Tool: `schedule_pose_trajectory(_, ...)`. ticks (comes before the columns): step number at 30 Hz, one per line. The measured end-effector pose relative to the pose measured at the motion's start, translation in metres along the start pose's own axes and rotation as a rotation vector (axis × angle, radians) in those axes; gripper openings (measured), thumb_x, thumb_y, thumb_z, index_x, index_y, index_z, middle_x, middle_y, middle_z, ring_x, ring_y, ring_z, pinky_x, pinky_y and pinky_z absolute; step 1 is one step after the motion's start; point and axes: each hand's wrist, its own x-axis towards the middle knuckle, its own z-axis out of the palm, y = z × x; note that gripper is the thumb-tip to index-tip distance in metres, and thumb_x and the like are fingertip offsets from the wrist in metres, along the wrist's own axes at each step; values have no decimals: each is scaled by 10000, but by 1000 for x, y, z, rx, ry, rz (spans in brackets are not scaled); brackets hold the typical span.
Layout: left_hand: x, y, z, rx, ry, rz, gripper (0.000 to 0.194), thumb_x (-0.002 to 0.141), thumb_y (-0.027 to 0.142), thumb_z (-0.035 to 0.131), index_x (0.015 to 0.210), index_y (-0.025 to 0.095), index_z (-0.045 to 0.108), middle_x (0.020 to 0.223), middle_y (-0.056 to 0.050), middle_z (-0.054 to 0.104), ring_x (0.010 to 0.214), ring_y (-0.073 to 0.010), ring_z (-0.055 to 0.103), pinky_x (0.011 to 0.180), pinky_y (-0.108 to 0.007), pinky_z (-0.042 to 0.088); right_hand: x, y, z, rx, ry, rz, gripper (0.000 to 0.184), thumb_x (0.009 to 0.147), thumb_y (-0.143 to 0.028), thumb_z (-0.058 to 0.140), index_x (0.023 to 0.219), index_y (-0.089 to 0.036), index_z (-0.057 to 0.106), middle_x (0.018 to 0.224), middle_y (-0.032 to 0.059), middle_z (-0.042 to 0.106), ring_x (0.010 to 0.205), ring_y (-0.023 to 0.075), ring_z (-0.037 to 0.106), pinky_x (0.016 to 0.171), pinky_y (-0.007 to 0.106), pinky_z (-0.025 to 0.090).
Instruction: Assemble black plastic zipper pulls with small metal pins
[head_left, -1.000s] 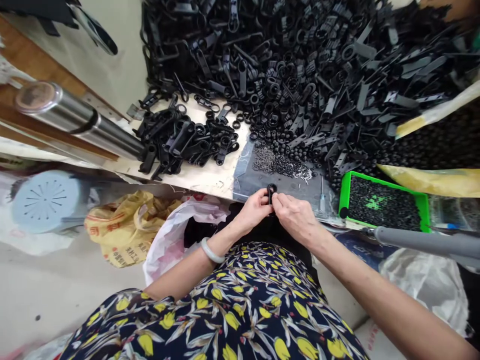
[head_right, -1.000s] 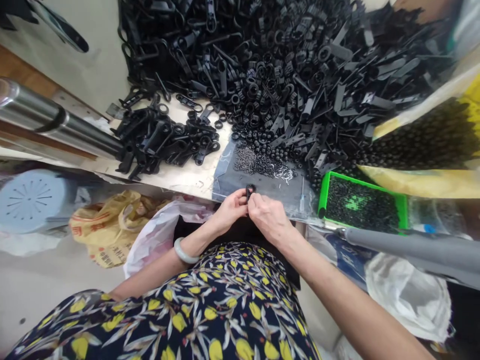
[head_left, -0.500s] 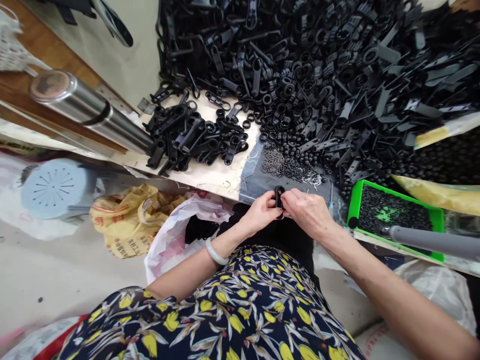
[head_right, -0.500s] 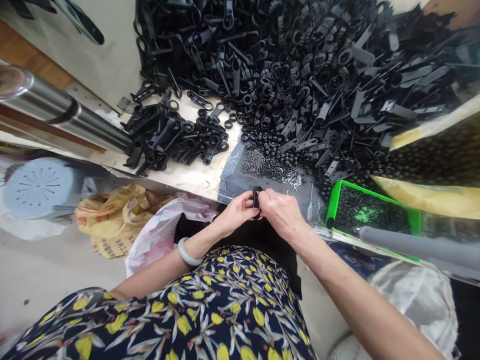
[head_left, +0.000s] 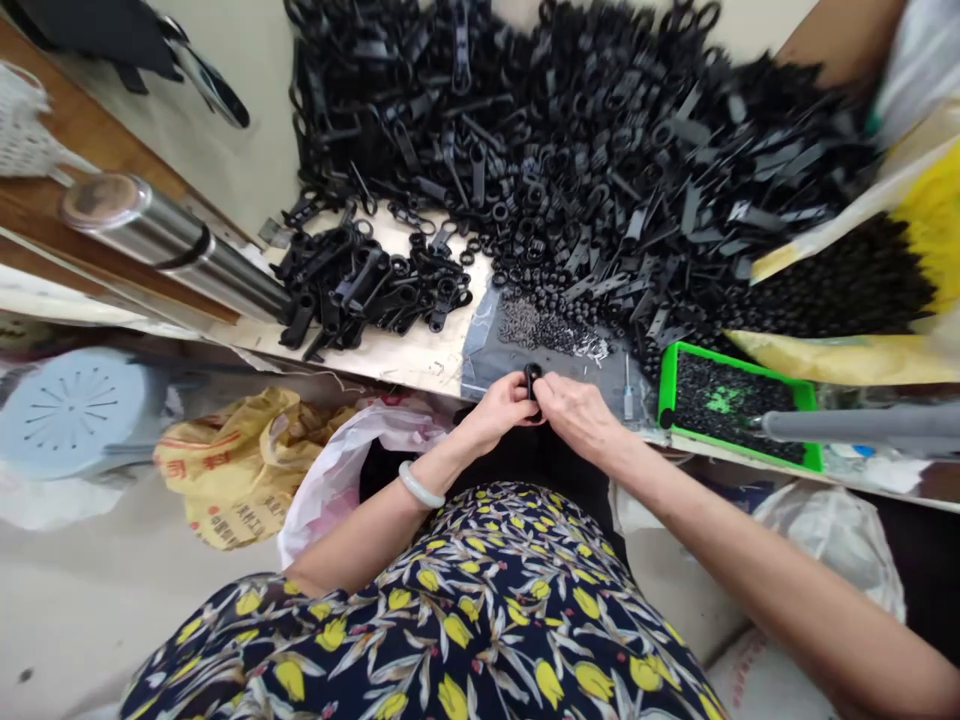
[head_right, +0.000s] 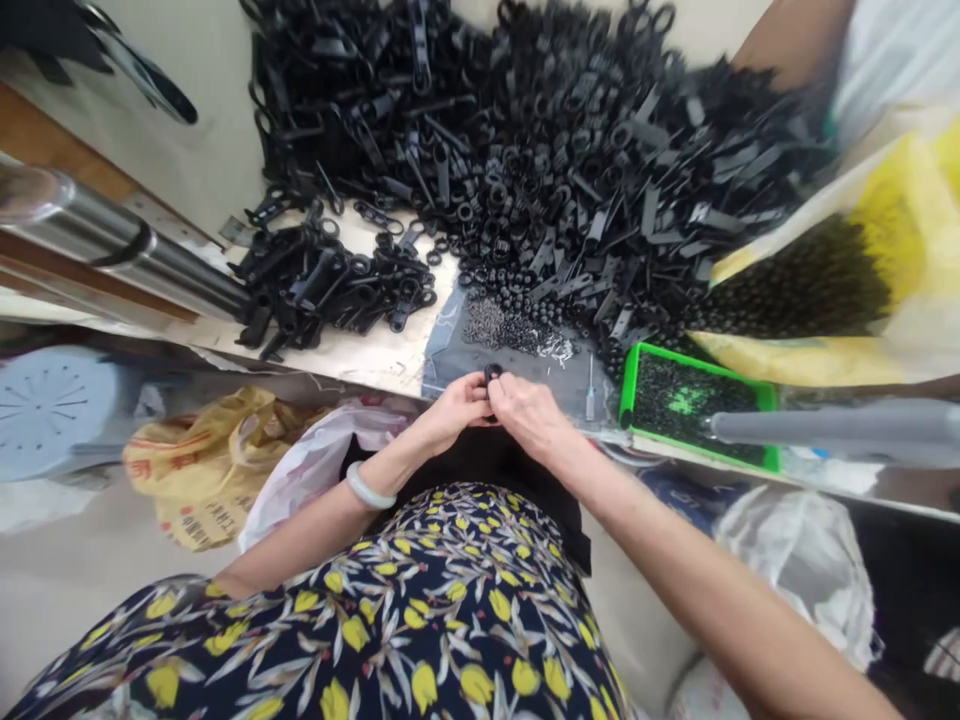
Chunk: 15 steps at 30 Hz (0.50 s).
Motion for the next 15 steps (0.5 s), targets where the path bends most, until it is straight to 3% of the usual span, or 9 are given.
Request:
schedule_pose_trajectory(8,-1,0,1,0,1,-4,442,621,159,751,1038,159,606,781,0,697,677,-122,654,676,-238,516,-21,0,21,-36,240,-63,235,974,-45,515,1160,-111,642,952,91,697,869,198,641,766,288,458)
schedule_pose_trajectory(11,0,-1,3,10,24,-4,441,620,164,739,1039,160,600,772,4,694,665,-118,654,668,-233,514,-21,2,20,-3,253,-33,256,974,-52,516,1178,-114,657,955,89,709,862,184,640,748,272,439)
schedule_pose_trajectory(15,0,-1,2,15,18,-2,438,653,153,714,1076,155,602,775,-4,710,689,-129,682,713,-255,539,-17,12,16,119,238,24,241,1063,-216,480,1118,-182,713,922,51,721,848,158,663,729,248,408)
